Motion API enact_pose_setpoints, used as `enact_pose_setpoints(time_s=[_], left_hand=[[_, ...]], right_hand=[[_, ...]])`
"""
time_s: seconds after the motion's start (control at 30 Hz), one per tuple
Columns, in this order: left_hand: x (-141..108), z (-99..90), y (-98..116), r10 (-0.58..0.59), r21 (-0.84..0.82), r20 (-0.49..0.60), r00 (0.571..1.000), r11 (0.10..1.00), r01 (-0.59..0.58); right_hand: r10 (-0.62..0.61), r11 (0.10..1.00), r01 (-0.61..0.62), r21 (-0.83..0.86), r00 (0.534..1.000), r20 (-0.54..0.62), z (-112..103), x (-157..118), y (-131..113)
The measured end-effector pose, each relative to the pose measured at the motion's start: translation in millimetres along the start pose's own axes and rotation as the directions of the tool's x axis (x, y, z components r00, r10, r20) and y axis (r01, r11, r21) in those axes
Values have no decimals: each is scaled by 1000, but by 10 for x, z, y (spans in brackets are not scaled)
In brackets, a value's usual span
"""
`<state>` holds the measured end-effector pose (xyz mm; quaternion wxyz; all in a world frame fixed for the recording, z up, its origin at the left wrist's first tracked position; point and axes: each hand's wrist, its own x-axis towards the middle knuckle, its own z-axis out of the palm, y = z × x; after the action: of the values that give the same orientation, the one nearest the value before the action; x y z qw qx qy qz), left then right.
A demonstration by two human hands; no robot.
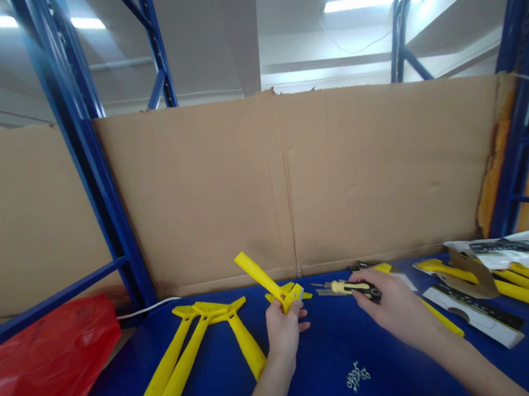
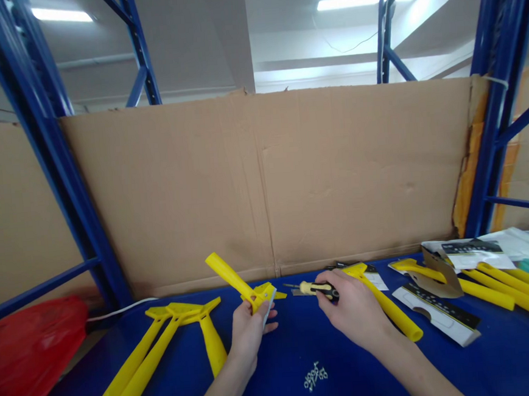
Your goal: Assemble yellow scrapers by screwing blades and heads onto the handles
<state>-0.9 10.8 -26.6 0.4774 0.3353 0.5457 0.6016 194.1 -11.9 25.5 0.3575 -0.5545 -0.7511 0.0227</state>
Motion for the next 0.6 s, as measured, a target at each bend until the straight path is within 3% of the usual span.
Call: enact_pose_setpoints(time_s=[0.23, 0.6], left_hand=[[-4, 16, 21, -9, 23, 6, 1000, 1000, 8], [-1, 24, 11, -6, 57, 18, 1000, 998, 5]], right_hand=[[-125, 981, 128, 147, 992, -27, -65, -50, -120], [-219, 965, 225, 138, 974, -58, -11, -74, -136]])
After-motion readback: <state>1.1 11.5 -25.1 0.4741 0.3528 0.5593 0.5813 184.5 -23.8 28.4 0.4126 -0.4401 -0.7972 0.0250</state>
